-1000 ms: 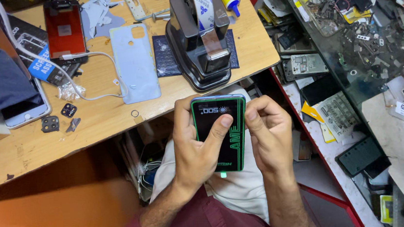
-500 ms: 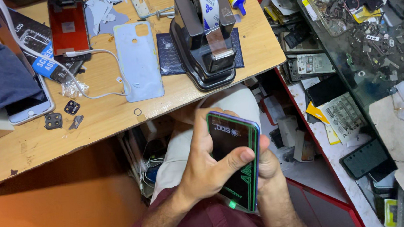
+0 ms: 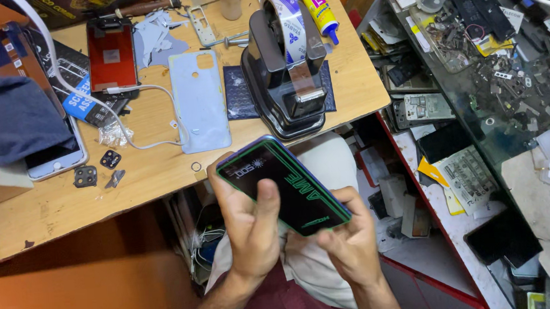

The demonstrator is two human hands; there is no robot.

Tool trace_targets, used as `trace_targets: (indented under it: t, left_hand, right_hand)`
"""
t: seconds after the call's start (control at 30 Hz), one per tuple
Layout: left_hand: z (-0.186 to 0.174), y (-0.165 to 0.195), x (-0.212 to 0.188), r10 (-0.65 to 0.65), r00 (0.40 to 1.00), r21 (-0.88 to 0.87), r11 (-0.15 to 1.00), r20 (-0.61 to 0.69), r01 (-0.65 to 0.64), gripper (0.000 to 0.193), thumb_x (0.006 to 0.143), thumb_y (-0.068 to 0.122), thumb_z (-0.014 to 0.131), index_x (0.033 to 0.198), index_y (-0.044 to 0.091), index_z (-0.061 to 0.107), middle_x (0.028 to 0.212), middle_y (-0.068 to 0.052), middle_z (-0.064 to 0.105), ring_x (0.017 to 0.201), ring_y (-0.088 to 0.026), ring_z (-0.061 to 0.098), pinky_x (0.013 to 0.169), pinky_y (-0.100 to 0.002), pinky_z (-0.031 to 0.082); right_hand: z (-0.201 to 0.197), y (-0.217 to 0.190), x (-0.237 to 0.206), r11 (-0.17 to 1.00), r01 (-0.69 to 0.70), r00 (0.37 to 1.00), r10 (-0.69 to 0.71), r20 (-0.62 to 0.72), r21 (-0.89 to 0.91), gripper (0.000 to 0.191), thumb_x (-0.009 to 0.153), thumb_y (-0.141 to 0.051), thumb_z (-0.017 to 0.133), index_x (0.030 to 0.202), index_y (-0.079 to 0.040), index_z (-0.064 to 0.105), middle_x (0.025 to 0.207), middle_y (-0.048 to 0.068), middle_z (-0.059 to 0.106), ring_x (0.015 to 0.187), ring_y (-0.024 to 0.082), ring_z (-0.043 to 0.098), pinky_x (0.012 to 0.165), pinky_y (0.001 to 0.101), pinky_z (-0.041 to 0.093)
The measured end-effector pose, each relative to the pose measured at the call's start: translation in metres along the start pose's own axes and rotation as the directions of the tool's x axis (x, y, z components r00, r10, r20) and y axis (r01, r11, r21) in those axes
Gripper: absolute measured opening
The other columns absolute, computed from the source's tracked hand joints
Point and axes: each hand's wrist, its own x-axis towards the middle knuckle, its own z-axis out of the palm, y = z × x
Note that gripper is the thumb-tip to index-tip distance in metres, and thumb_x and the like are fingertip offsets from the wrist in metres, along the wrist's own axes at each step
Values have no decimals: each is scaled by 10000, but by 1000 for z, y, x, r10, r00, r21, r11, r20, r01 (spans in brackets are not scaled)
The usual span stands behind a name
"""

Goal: The person assembles a blue smartphone by attaching the back cover, peeling protective film from the screen, and applying adhesive tape to the edges. The person then handles a small camera module and a battery pack, connecting wires to the battery.

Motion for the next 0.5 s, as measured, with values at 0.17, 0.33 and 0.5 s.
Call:
trace_targets:
  t: [0.17,0.33,0.5]
  left_hand:
    - [-36,24,19,-193,839,-537,691,508,484,759,1012,628,631,1206,-89,476,1173,-240,606,1134,-303,651,1051,-437,522]
    - [-41,10,9,-453,763,278,890,461,360,600,948,360,729,1331,-45,506,1240,-170,640,1133,-202,668,985,-394,584]
    - [-38,-18,17,-256,874,13,961,414,275,451,1071,113,640,1473,-18,482,1334,-150,618,1237,-182,593,1093,-358,500]
  right_hand:
    - [-20,-45,25,944,77,980,-131,-151,-322,385,864,18,823,1199,33,633,1055,94,721,945,146,684,860,272,556]
    - [7,-91,54,711,-11,994,83,68,-704,424,819,-25,819,1211,50,675,1055,128,758,978,151,712,857,280,566]
    - [37,-110,108,638,180,977,-204,61,-749,381,993,-342,552,1112,-20,718,1059,59,745,959,126,675,828,256,513]
